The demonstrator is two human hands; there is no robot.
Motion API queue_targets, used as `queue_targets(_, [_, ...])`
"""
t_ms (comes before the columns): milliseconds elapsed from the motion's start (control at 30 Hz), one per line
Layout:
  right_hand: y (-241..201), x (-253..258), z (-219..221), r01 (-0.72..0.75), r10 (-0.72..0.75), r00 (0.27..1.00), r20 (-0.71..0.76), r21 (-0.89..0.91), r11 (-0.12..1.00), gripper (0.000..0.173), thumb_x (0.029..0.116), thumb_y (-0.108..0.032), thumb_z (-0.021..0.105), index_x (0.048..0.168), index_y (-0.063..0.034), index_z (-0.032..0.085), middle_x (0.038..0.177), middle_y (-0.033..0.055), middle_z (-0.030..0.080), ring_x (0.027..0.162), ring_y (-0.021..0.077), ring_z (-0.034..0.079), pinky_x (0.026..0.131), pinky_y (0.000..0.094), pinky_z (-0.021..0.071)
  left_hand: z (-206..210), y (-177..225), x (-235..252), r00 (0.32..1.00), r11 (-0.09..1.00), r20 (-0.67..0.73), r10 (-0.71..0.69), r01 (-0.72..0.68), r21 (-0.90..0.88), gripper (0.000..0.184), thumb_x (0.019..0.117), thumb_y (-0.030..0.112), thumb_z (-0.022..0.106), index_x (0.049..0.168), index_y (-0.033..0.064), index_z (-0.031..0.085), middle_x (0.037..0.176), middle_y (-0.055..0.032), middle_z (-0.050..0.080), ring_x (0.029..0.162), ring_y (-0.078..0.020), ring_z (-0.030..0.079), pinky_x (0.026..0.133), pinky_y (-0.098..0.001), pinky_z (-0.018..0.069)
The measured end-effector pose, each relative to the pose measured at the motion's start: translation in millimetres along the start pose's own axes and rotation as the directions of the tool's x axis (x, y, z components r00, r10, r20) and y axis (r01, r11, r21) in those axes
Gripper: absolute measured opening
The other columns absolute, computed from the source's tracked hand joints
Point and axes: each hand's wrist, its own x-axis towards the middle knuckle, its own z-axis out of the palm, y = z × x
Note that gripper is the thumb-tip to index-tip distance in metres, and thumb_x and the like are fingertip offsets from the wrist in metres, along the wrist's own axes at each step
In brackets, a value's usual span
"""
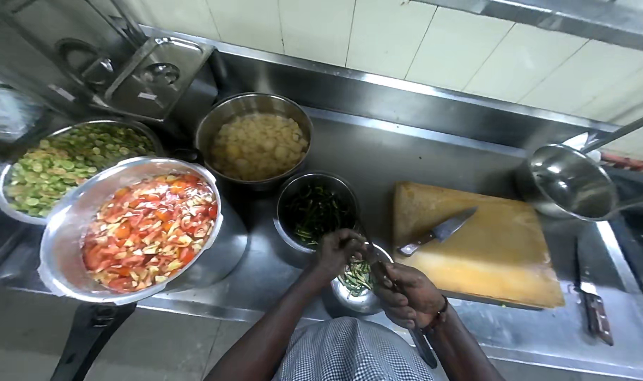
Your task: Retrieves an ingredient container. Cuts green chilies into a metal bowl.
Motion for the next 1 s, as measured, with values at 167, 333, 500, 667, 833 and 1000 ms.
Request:
queue_targets(167, [-2.9, -9.3, 21.3, 0.117, -0.279, 0.876, -0.393, -0.389, 0.914, 0.028, 0.1030, -0.039, 0.054, 0.094, -0.0131, 0.060, 0.062, -0.0012, 0.052, 0.043, 0.0063, 0.050, 0.042, 0.0226, 0.0502, -3.5, 11.6, -7.1, 0.991, 0.992, -0.090, -0.098, 0.104, 0.067, 0.012, 0.1011, 0.006, 0.063, 0.110, 0.0011, 0.069, 0.099, -0.0088, 0.075, 0.070, -0.0133, 0.069, 0.062, -0.0254, 0.0576])
queue_targets(333, [4.8, 6.9, 11.6, -0.126, -0.515, 0.625, -0.586, -0.727, 0.675, 0.027, 0.1016, -0.032, 0.059, 0.114, -0.0089, 0.061, 0.066, 0.0025, 0.051, 0.050, 0.0127, 0.050, 0.049, 0.0287, 0.0496, 6.4, 22.7, -17.8, 0.992, 0.988, -0.011, -0.126, 0.126, 0.085, 0.013, 0.1008, 0.007, 0.063, 0.109, 0.0006, 0.071, 0.096, -0.0096, 0.075, 0.066, -0.0135, 0.069, 0.059, -0.0253, 0.0575])
queue_targets(500, [14.9, 20.8, 16.4, -0.202, -0.517, 0.595, -0.616, -0.737, 0.645, 0.031, 0.1042, -0.035, 0.057, 0.101, -0.0054, 0.064, 0.063, 0.0042, 0.052, 0.046, 0.0132, 0.047, 0.046, 0.0292, 0.0459, 18.9, 31.0, -26.2, 0.977, 0.946, 0.117, -0.181, 0.141, 0.290, 0.014, 0.1019, 0.015, 0.064, 0.100, 0.0028, 0.072, 0.084, -0.0059, 0.070, 0.066, -0.0116, 0.066, 0.065, -0.0273, 0.0580])
queue_targets(667, [15.3, 19.2, 11.2, -0.124, -0.372, 0.664, -0.648, -0.587, 0.800, 0.041, 0.1089, -0.042, 0.044, 0.085, -0.0106, 0.054, 0.054, -0.0031, 0.037, 0.039, 0.0063, 0.034, 0.037, 0.0215, 0.0347, 25.0, 25.0, -30.5, 0.997, 0.910, 0.075, -0.031, -0.003, 0.414, 0.013, 0.1008, 0.011, 0.064, 0.097, 0.0036, 0.074, 0.083, -0.0041, 0.070, 0.067, -0.0091, 0.065, 0.066, -0.0265, 0.0576])
queue_targets(833, [10.1, 8.3, 6.5, -0.111, -0.124, 0.820, -0.559, -0.368, 0.923, 0.051, 0.1078, -0.054, 0.035, 0.080, -0.0146, 0.049, 0.054, -0.0053, 0.037, 0.038, 0.0033, 0.035, 0.036, 0.0182, 0.0350, 20.6, 3.8, -22.7, 0.982, 0.659, 0.053, 0.184, -0.163, 0.734, 0.015, 0.0986, 0.012, 0.063, 0.098, 0.0040, 0.075, 0.093, -0.0105, 0.072, 0.087, -0.0226, 0.071, 0.084, -0.0427, 0.0585])
queue_targets(1000, [12.2, -2.1, -1.6, -0.118, 0.019, 0.924, -0.382, -0.237, 0.964, 0.070, 0.0935, -0.081, 0.029, 0.082, -0.0159, 0.053, 0.057, -0.0055, 0.043, 0.038, 0.0029, 0.040, 0.036, 0.0176, 0.0395, 9.3, -6.6, -17.2, 0.968, 0.503, 0.244, -0.054, -0.184, 0.844, 0.028, 0.1005, 0.010, 0.056, 0.121, 0.0116, 0.074, 0.130, -0.0080, 0.067, 0.126, -0.0256, 0.060, 0.109, -0.0432, 0.0463])
